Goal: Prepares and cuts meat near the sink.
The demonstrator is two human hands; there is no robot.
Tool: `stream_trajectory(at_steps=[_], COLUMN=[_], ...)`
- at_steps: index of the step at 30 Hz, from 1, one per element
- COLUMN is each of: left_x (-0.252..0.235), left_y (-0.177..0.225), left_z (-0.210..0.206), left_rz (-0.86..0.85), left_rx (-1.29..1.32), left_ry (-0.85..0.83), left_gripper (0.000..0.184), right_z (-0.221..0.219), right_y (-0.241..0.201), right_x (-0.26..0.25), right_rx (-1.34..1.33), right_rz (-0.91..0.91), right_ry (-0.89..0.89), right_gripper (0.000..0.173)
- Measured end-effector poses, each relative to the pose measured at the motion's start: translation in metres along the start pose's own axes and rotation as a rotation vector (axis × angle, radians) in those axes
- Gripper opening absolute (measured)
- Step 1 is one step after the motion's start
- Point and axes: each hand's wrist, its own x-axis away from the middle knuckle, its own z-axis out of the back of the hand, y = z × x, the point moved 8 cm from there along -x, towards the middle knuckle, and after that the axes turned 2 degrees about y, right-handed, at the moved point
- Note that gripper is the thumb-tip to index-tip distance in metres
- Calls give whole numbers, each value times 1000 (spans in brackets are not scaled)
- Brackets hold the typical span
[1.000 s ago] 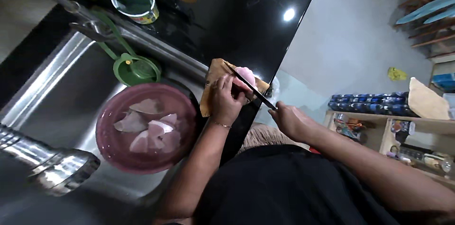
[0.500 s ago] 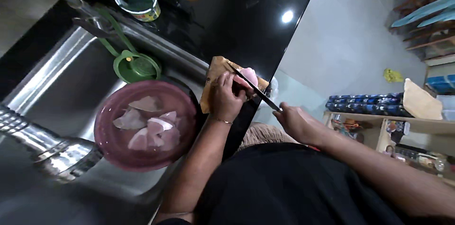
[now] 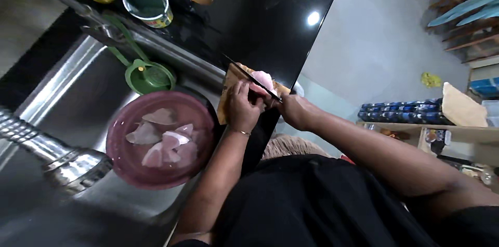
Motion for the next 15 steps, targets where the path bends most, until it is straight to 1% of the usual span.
stream_trajectory(at_steps=[2,5,9,12,15], left_x=[0,0,0,1,2], left_y=[-1,-2,-3,-1,0], left_z=[-1,0,-1,-1,1], left_rz=[30,73,29,-3,-7], left_rx=[-16,-11,26,56,49], left_ry=[-14,-35,-5,19,36], left_gripper=[42,46,47,44,41], right_z=[1,-4,-16,-15,-9], right_y=[7,32,65,66,51], right_x=[14,43,64,63,49], right_rx=[0,-28,-81,-83,-80], right_rz=[-2,-34,-75,-81,-63], right_ry=[-29,-68,-104,-125,-117], right_gripper=[42,45,44,43,44])
